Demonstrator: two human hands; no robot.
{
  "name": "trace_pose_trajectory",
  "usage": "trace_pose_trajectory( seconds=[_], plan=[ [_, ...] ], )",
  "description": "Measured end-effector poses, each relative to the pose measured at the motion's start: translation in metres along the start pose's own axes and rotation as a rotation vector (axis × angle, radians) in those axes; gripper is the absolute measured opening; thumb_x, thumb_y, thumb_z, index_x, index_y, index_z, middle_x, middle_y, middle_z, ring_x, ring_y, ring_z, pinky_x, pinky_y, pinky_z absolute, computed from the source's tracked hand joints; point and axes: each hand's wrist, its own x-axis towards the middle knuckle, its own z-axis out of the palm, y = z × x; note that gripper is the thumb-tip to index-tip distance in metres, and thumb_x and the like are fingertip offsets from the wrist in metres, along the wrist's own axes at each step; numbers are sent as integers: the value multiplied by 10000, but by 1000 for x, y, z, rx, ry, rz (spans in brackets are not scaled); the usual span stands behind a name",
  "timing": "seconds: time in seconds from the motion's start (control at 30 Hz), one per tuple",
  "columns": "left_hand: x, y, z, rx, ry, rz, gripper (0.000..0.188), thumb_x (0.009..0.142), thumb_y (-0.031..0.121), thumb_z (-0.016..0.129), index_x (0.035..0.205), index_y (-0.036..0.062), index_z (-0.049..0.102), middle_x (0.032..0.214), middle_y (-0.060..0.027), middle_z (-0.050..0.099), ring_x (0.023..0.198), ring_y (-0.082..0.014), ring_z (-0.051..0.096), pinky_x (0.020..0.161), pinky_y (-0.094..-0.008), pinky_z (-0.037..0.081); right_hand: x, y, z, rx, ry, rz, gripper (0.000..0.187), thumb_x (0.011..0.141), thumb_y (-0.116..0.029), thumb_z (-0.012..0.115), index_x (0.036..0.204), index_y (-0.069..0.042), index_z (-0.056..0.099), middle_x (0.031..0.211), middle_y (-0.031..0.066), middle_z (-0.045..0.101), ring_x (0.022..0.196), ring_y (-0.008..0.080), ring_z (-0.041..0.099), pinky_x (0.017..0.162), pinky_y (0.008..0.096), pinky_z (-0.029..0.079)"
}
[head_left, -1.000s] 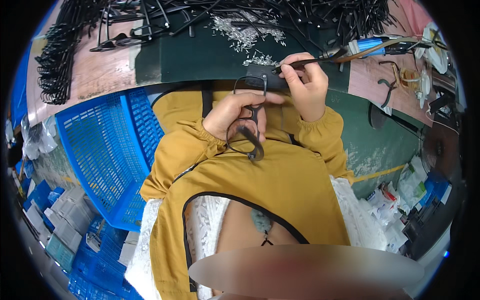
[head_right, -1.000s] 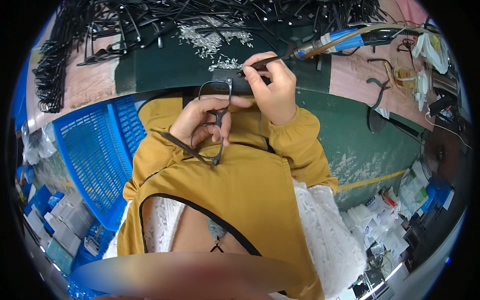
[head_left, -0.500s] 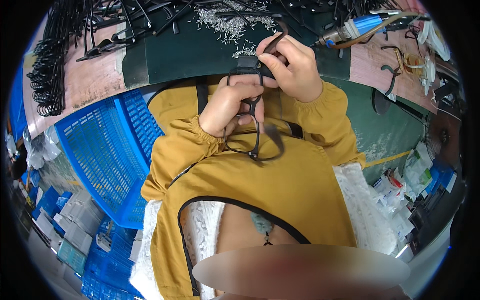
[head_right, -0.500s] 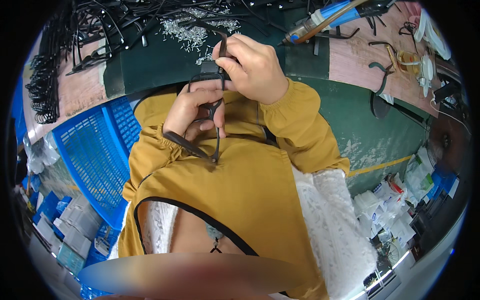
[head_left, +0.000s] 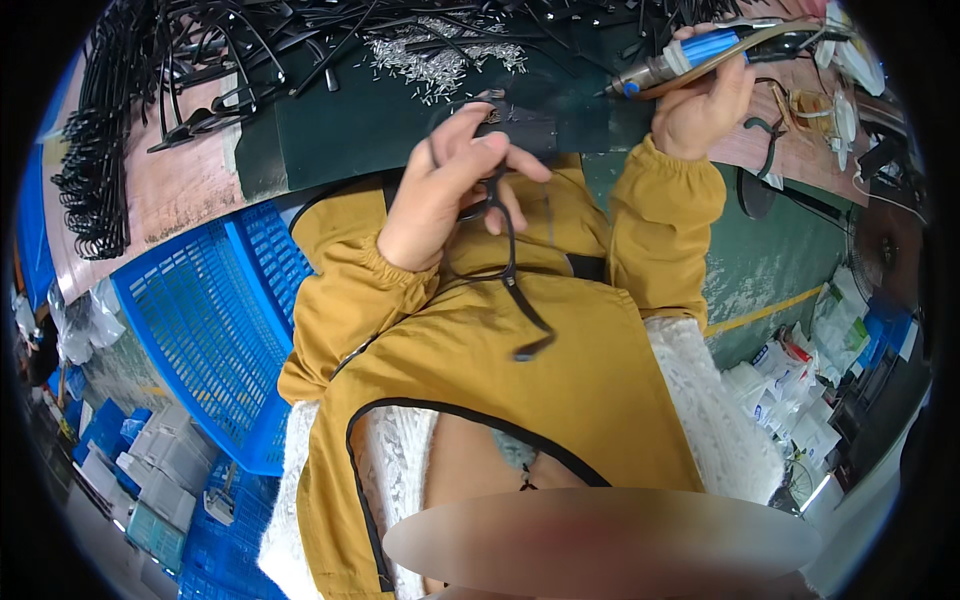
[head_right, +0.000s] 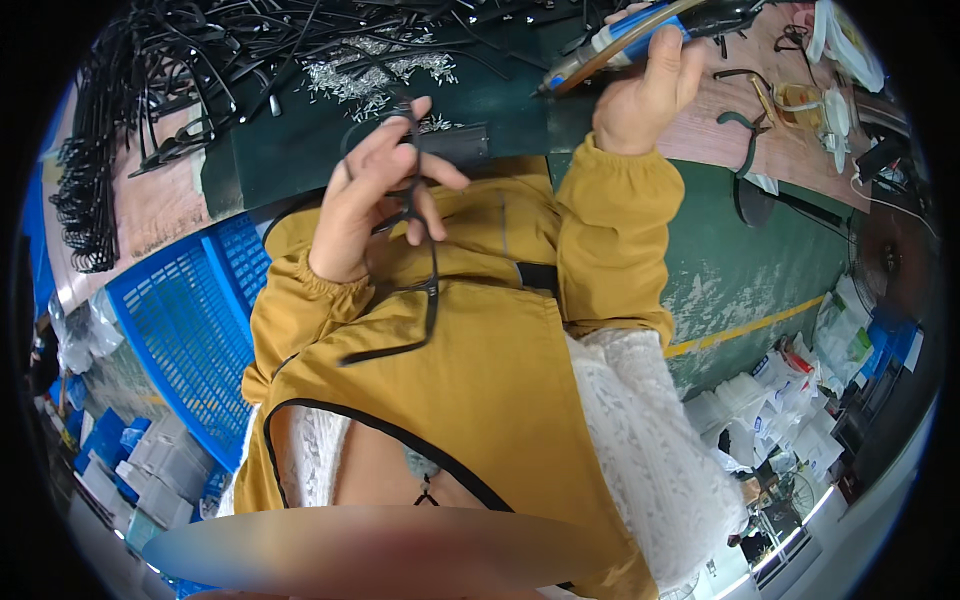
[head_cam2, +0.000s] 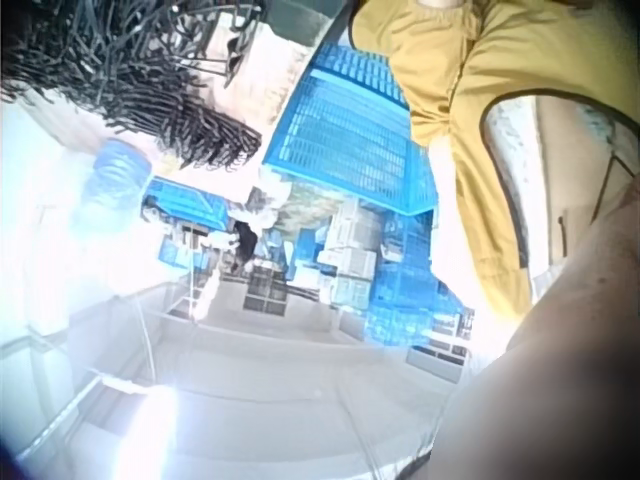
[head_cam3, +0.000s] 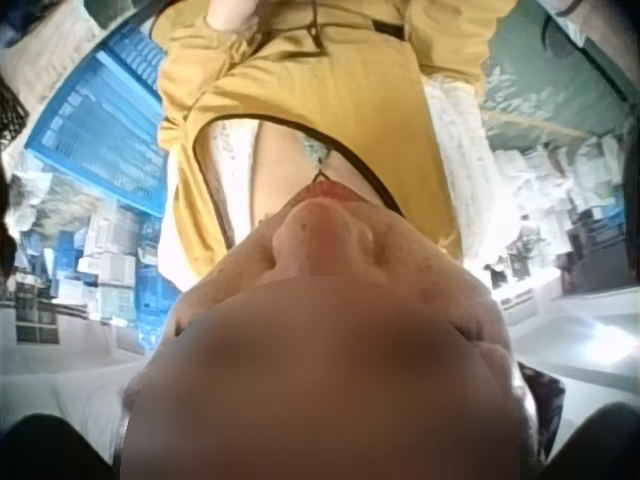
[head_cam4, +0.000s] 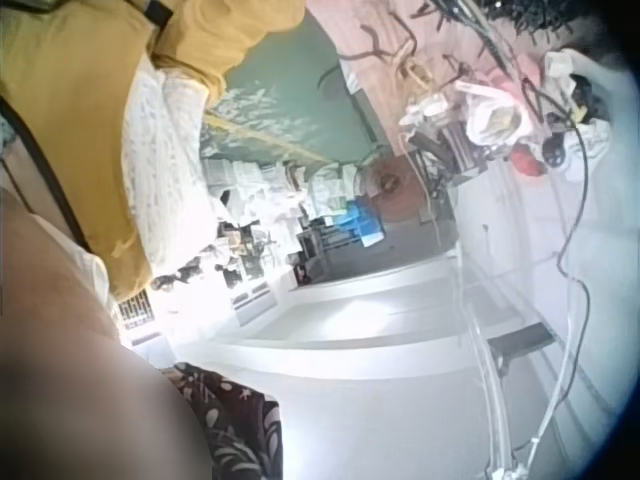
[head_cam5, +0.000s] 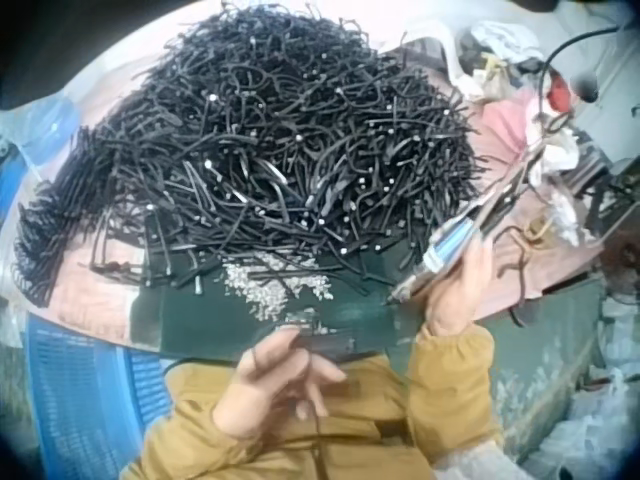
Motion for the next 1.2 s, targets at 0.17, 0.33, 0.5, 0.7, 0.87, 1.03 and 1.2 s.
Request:
trace_pose_trajectory(
  seconds=[0.17,0.33,0.5,0.7,0.87,1.03,1.2],
  plan=[
    [-15,-3,-20,-245,136,-16,415,1043,228,479,1338,-33,610,807,-100,684,667,-179,689,553,-233,494,7,7,50,629,-410,442,497,994,-463,613,1279,-66,523,776,-7,443,569,117,400,473,233,374],
    [-21,-12,-20,-291,179,-122,372,1036,229,494,1274,-10,651,795,-62,667,702,-152,681,586,-220,497,-23,11,72,588,-333,553,390,1030,-474,581,1185,-117,559,769,3,480,566,124,470,460,254,370],
    [-19,-15,-3,-335,216,-261,381,1018,263,541,1284,6,634,760,-40,632,643,-133,641,509,-212,429,-27,17,78,561,-407,437,312,1046,-438,571,1105,-133,546,760,8,497,544,127,462,448,255,364],
    [-18,-44,14,-642,247,-483,314,998,266,670,1264,106,626,683,-44,616,532,-141,569,485,-251,453,-45,-17,67,654,-436,513,366,1022,-466,578,1167,-130,593,843,40,546,672,158,529,529,273,402],
    [-15,-51,6,-612,152,-428,327,1001,254,658,1279,87,614,685,-57,629,520,-175,595,481,-277,483,-44,-2,45,399,-319,403,340,1017,-494,587,1108,-168,601,820,27,539,603,121,497,494,245,361],
    [-20,-27,-4,-508,116,-101,422,996,179,630,1366,-18,580,709,-75,631,567,-180,647,524,-276,518,-31,3,36,458,-300,413,351,1033,-505,549,1105,-165,595,803,-1,538,596,101,507,480,238,379],
    [-8,-13,3,-305,256,-118,491,1009,211,630,1441,-9,548,766,-31,576,676,-138,627,578,-242,465,-34,-16,54,541,-291,460,368,1030,-513,546,1103,-154,587,803,-12,529,604,96,505,492,212,383]
  ],
)
